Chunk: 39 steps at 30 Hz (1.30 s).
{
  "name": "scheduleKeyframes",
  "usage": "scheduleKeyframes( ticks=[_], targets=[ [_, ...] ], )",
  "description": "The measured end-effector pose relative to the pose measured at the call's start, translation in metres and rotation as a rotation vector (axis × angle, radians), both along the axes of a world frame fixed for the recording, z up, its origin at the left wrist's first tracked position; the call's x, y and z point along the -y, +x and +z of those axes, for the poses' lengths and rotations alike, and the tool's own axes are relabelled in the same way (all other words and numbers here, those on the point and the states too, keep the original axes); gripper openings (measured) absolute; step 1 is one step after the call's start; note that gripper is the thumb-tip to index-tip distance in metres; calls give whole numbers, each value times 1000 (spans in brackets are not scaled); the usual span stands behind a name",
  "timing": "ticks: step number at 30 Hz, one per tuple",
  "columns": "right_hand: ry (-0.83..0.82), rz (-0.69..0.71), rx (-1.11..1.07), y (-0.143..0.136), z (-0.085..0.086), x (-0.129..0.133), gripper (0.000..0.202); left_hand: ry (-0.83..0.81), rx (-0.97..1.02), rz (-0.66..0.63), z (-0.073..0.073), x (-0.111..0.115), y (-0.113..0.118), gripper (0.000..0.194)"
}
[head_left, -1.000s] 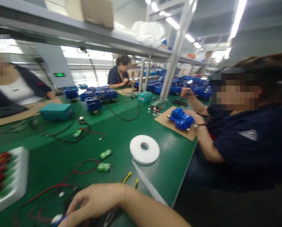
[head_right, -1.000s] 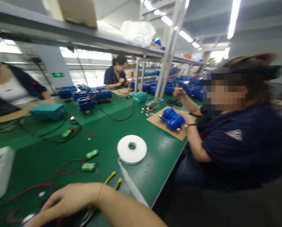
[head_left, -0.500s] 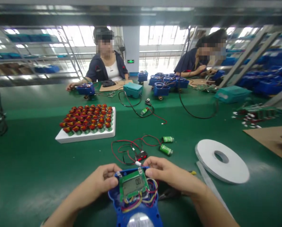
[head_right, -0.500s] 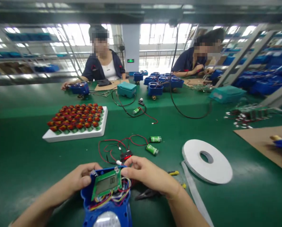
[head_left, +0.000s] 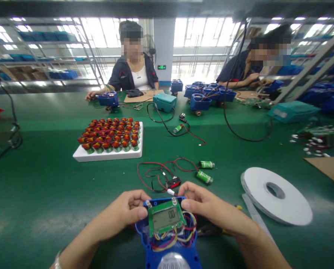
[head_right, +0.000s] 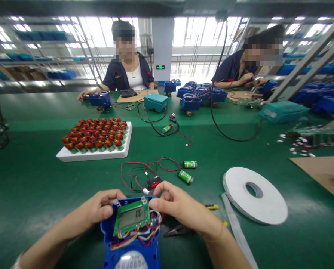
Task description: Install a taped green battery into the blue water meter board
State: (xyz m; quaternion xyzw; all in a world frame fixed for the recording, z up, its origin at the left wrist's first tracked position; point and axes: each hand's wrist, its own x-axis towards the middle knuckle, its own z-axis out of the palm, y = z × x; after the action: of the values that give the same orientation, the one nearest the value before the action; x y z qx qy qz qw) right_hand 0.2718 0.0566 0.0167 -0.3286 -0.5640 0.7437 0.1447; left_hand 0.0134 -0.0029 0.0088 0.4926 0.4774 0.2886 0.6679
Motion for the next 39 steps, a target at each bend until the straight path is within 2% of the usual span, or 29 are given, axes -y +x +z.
scheduleKeyframes(
  ticks=[8, 13, 21, 29, 39],
  targets=[
    [48, -16, 40, 0, 3, -2, 57, 4, 27, -5, -3, 1, -1, 73],
    [29, 9, 68, 1, -1, -4, 60, -5, 26, -9, -2, 1, -1, 72],
    [24, -1, 81, -1, 3, -3, 61, 17, 28, -4, -6, 2, -2, 71],
    [38, 1, 91, -1, 3, -3, 59, 30, 0, -8, -3, 1, -1, 71],
    [147, 22, 168, 0, 5, -5, 65, 60, -1, -27, -1, 4, -3, 76]
  ],
)
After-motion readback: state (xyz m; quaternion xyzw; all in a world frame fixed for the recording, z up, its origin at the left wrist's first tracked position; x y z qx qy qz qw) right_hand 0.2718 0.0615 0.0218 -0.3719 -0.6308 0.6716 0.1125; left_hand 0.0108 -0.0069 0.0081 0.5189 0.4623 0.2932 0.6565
